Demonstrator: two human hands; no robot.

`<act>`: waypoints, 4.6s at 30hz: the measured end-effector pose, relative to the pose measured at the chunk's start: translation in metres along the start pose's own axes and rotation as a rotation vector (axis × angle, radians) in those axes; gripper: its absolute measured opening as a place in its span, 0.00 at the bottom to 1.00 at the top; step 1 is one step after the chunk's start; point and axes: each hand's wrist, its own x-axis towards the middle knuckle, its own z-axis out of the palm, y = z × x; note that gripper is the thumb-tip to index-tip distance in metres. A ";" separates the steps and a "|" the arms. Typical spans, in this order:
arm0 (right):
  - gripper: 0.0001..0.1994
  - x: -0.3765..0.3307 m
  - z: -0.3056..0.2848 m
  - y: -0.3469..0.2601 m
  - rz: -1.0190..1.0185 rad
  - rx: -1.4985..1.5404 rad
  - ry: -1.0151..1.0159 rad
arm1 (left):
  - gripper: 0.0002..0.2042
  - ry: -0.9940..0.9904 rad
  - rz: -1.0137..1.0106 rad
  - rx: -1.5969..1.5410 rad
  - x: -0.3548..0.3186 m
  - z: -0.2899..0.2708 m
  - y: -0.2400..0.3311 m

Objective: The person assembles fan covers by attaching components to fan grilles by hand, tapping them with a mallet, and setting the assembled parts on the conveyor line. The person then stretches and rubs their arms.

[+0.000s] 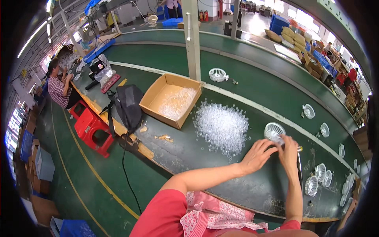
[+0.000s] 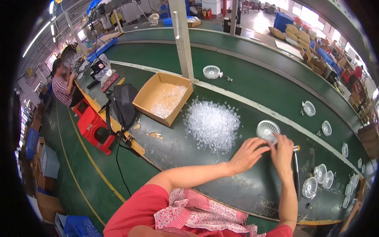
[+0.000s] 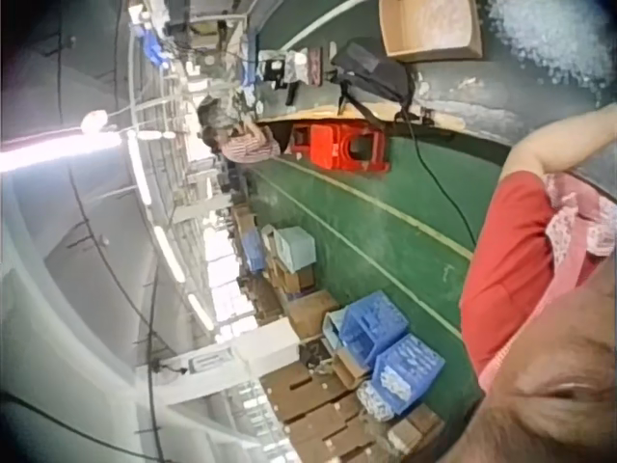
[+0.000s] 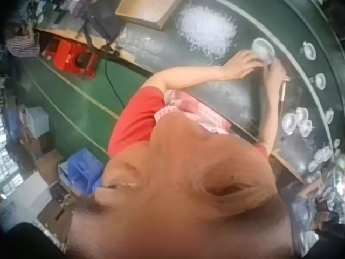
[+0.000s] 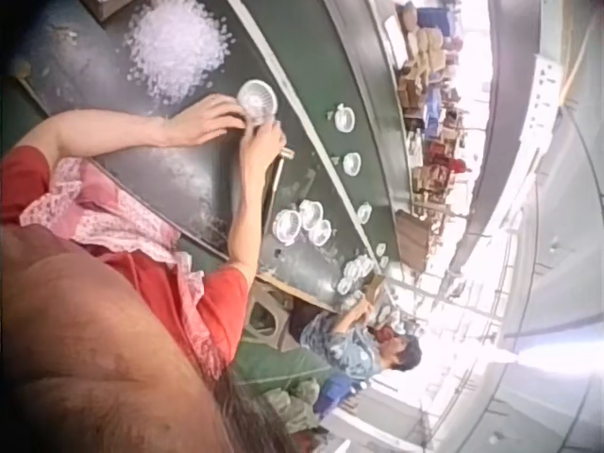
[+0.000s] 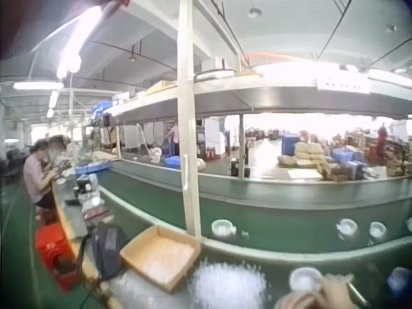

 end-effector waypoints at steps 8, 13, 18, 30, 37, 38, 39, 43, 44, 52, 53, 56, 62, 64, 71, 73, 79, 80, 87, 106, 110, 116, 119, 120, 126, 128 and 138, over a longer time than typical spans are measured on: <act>0.37 -0.054 -0.011 -0.044 0.273 0.743 -0.270 | 0.19 -0.186 0.106 0.235 -0.014 0.000 -0.004; 0.12 -0.064 -0.007 -0.049 0.488 0.771 -0.109 | 0.09 -0.081 0.211 0.282 -0.008 -0.002 0.000; 0.07 -0.054 -0.015 -0.059 0.430 0.703 -0.127 | 0.09 -0.098 0.194 0.348 -0.004 -0.015 -0.008; 0.07 -0.054 -0.029 -0.058 0.332 0.708 0.011 | 0.10 -0.059 0.090 0.086 0.006 -0.021 -0.005; 0.08 -0.058 -0.026 -0.041 0.364 0.983 -0.088 | 0.11 -0.051 0.064 -0.115 0.004 -0.022 0.000; 0.08 -0.057 -0.027 -0.040 0.389 1.032 -0.117 | 0.10 -0.038 0.052 -0.141 0.005 -0.022 0.001; 0.08 -0.056 -0.029 -0.041 0.391 1.031 -0.110 | 0.10 -0.042 0.058 -0.143 0.005 -0.022 0.000; 0.05 -0.056 -0.035 -0.046 0.314 1.051 -0.064 | 0.10 -0.057 0.058 -0.169 0.008 -0.023 0.003; 0.04 -0.056 -0.034 -0.046 0.211 0.958 0.000 | 0.10 -0.066 0.048 -0.193 0.009 -0.025 0.005; 0.08 -0.051 -0.043 -0.049 0.406 1.066 0.018 | 0.13 -0.247 -0.707 -1.000 0.017 -0.035 0.011; 0.09 -0.050 -0.036 -0.041 0.469 1.034 0.011 | 0.14 -0.184 -0.591 -0.783 0.015 -0.029 0.009; 0.10 -0.042 -0.020 -0.021 0.596 0.932 0.047 | 0.20 -0.112 -0.087 -0.043 0.014 -0.027 0.016; 0.07 -0.052 0.009 -0.003 0.299 0.373 0.090 | 0.24 -0.313 0.177 0.246 -0.004 -0.009 0.017; 0.06 -0.057 0.002 -0.004 0.203 0.290 0.048 | 0.24 -0.308 0.173 0.249 -0.007 -0.009 0.016; 0.05 -0.063 0.013 -0.006 0.199 0.201 0.203 | 0.23 -0.283 0.180 0.241 -0.007 -0.008 0.018; 0.05 -0.061 0.015 -0.008 0.206 0.205 0.178 | 0.23 -0.282 0.188 0.245 -0.008 -0.009 0.018; 0.11 -0.067 -0.012 0.015 0.245 0.251 0.171 | 0.21 -0.295 0.179 0.269 -0.009 -0.011 0.020; 0.14 -0.069 -0.024 0.013 0.321 0.025 0.180 | 0.21 -0.299 0.170 0.281 -0.010 -0.014 0.020; 0.13 -0.109 -0.028 0.055 0.427 -0.155 0.063 | 0.20 -0.265 0.189 0.280 -0.009 -0.012 0.026; 0.13 -0.069 -0.049 0.024 0.316 -0.080 0.198 | 0.16 -0.155 0.115 0.148 0.001 -0.027 0.016; 0.12 -0.054 -0.044 0.010 0.192 0.145 0.120 | 0.15 -0.134 0.065 0.515 0.011 -0.046 -0.013; 0.10 -0.040 -0.013 0.000 0.169 0.402 -0.198 | 0.05 -0.188 -0.015 0.658 0.006 -0.053 -0.037; 0.07 -0.042 -0.002 -0.004 0.255 0.460 -0.165 | 0.03 -0.221 -0.058 0.667 0.007 -0.055 -0.042; 0.07 -0.043 0.000 -0.006 0.258 0.455 -0.139 | 0.03 -0.221 -0.059 0.668 0.008 -0.055 -0.041; 0.06 -0.050 0.006 -0.010 0.244 0.434 -0.039 | 0.04 -0.192 -0.012 0.614 0.010 -0.050 -0.042; 0.06 -0.050 0.008 -0.011 0.243 0.431 -0.029 | 0.05 -0.191 -0.009 0.556 0.011 -0.048 -0.042; 0.06 -0.051 0.010 -0.012 0.253 0.407 0.018 | 0.05 -0.146 0.008 0.555 0.015 -0.044 -0.041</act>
